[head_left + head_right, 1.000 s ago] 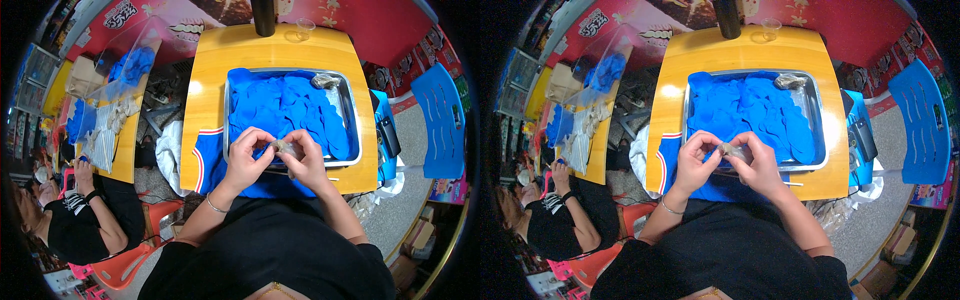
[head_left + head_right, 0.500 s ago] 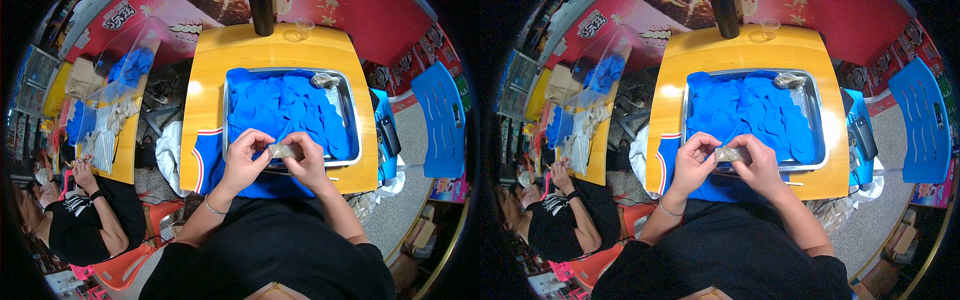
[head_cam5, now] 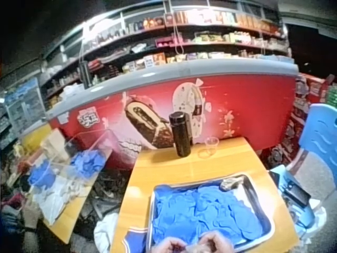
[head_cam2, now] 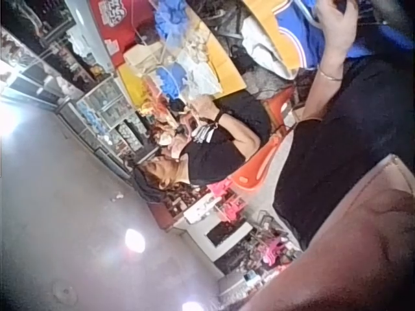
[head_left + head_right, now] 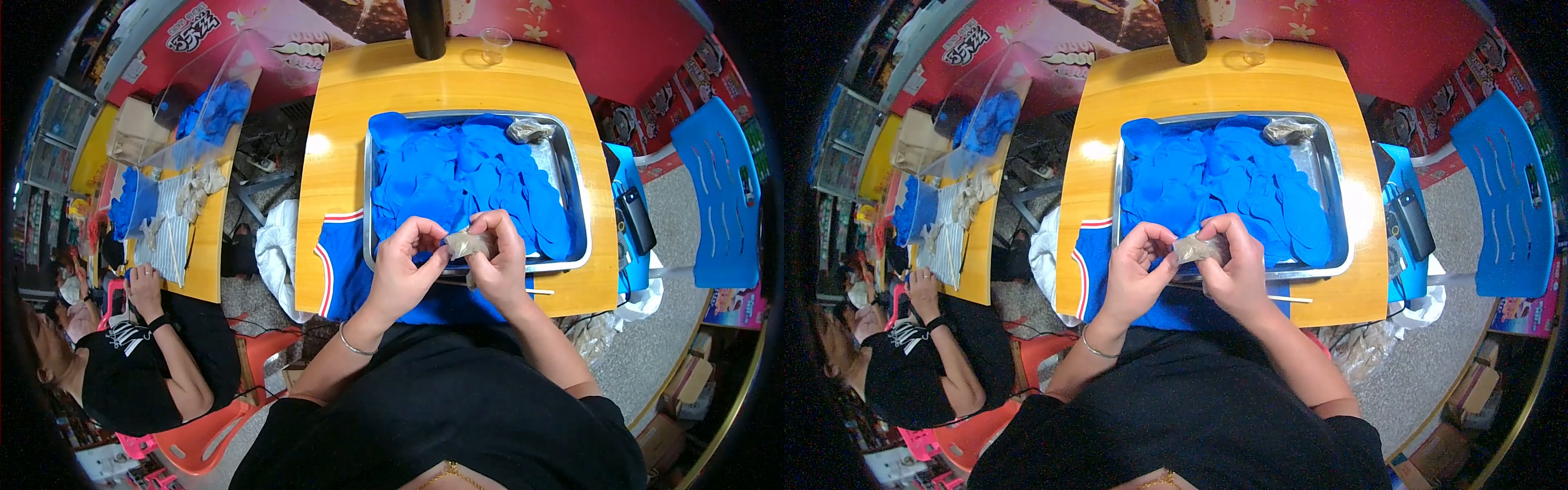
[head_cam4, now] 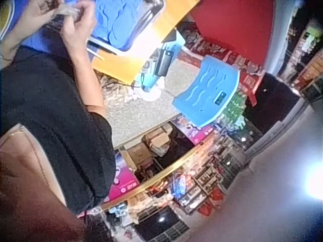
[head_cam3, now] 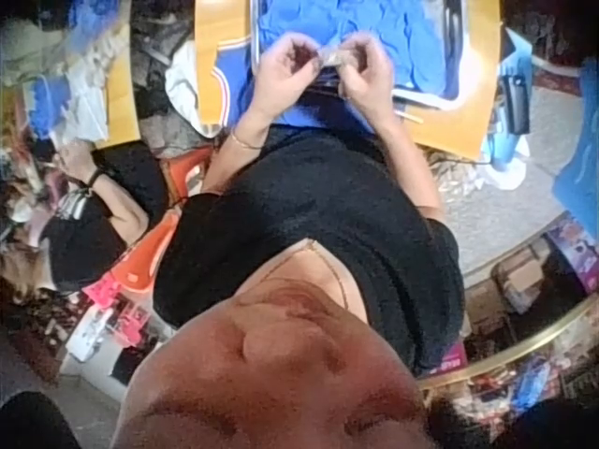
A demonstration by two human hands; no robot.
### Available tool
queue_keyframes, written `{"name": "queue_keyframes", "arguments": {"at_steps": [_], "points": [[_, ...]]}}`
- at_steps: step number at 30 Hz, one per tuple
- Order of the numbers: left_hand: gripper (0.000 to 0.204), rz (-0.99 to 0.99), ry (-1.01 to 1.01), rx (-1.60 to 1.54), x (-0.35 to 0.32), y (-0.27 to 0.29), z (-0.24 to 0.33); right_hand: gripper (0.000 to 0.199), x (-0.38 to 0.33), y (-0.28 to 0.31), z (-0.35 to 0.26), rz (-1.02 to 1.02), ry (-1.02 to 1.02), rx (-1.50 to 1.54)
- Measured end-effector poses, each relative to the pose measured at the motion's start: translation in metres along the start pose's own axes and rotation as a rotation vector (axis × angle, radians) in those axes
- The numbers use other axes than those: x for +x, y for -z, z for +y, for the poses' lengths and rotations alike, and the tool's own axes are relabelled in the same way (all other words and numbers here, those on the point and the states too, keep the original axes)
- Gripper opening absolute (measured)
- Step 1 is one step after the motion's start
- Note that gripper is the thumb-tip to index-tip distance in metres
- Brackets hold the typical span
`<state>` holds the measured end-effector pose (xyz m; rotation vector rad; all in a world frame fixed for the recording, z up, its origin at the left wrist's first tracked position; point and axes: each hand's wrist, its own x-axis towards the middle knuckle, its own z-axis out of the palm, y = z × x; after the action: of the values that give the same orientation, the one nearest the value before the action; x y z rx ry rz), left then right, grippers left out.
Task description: Manually assembling small blue fabric items by stuffing them and using a small tool to tuck in the edges for finishing.
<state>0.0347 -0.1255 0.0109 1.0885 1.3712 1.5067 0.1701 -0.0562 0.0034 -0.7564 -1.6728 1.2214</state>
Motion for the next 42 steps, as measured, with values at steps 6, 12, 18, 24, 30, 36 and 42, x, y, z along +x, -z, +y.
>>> {"name": "queue_keyframes", "arguments": {"at_steps": [6,12,18,24,30,36,42], "points": [[0.020,-0.037,0.011,0.111,0.001,0.003,0.003,0.022,0.000,0.008,0.000,-0.171,-0.168,0.092],[0.011,0.142,-0.095,0.188,0.001,-0.002,-0.001,0.023,0.006,0.006,-0.003,-0.134,0.145,-0.122],[0.015,0.013,-0.365,0.450,0.002,-0.004,0.019,0.018,0.004,0.004,-0.002,-0.042,-0.091,0.115],[0.017,0.042,-0.369,0.434,0.002,-0.005,0.022,0.019,0.004,0.005,-0.003,-0.097,-0.112,0.221],[0.014,-0.005,-0.318,0.483,-0.001,0.000,0.023,0.020,0.007,0.012,-0.011,-0.196,-0.063,0.193],[0.009,-0.040,-0.320,0.492,-0.004,0.001,0.016,0.022,0.006,0.012,-0.008,-0.216,-0.109,0.275],[0.008,-0.067,-0.347,0.520,-0.004,0.002,0.019,0.020,0.004,0.010,-0.010,-0.229,-0.071,0.212]]}}
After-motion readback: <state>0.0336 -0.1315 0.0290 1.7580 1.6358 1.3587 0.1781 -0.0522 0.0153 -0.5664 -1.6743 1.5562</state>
